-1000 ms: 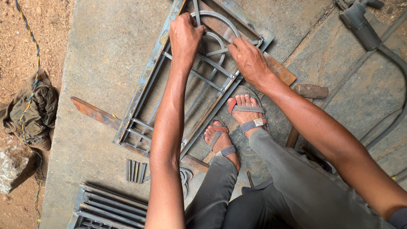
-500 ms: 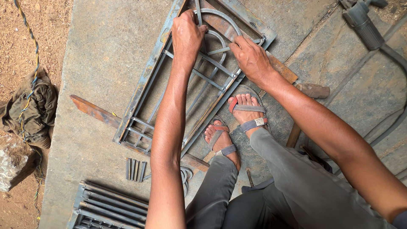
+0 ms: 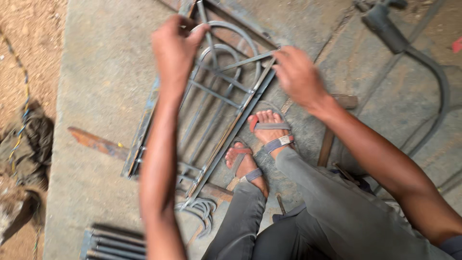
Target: The person assembles and welds a decorative metal frame, positioning small curved pieces within the rectangular structure, securing them with a welding tool, and using a hammer to adjust the fit.
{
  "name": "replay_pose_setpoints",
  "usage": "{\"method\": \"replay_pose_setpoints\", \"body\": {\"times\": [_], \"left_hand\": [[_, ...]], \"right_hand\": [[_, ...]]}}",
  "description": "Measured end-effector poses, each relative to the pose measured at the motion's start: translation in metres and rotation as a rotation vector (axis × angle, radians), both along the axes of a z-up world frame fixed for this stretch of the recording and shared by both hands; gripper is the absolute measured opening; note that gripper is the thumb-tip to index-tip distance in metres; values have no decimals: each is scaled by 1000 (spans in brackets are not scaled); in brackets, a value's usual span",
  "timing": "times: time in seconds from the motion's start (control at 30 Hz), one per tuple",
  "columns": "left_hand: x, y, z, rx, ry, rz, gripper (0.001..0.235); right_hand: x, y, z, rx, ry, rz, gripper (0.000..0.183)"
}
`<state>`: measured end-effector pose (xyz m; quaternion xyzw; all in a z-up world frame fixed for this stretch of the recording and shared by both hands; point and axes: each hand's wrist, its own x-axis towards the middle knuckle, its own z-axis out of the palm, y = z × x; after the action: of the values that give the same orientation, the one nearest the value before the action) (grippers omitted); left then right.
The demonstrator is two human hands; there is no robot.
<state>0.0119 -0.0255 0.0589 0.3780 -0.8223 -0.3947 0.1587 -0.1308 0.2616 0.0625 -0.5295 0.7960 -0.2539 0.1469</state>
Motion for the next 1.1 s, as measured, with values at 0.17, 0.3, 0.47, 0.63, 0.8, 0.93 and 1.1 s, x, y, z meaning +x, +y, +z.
{"method": "replay_pose_setpoints", "body": {"times": [0.17,0.3,0.47,0.63,0.8,0.93,1.1], "left_hand": [[63,3,148,175,139,-233,14],[99,42,223,406,143,-475,13],[115,95,221,600,50,-608,13],[125,121,216,625,24,-550,13],[111,117,235,621,55,-443,13],[96,104,250,594,234,-247,14],[65,116,144,353,106,65,16]], "right_hand": [[-83,135,-19,248,173,-541,25],[-135,224,-45,359,341,-531,59],[-158,224,-65,431,146,-464,67],[-177,208,-70,475,113,-428,47],[-187,210,-78,530,105,-433,45],[-184,226,-80,361,340,-277,42],[-134,220,-17,435,268,-379,52]]}}
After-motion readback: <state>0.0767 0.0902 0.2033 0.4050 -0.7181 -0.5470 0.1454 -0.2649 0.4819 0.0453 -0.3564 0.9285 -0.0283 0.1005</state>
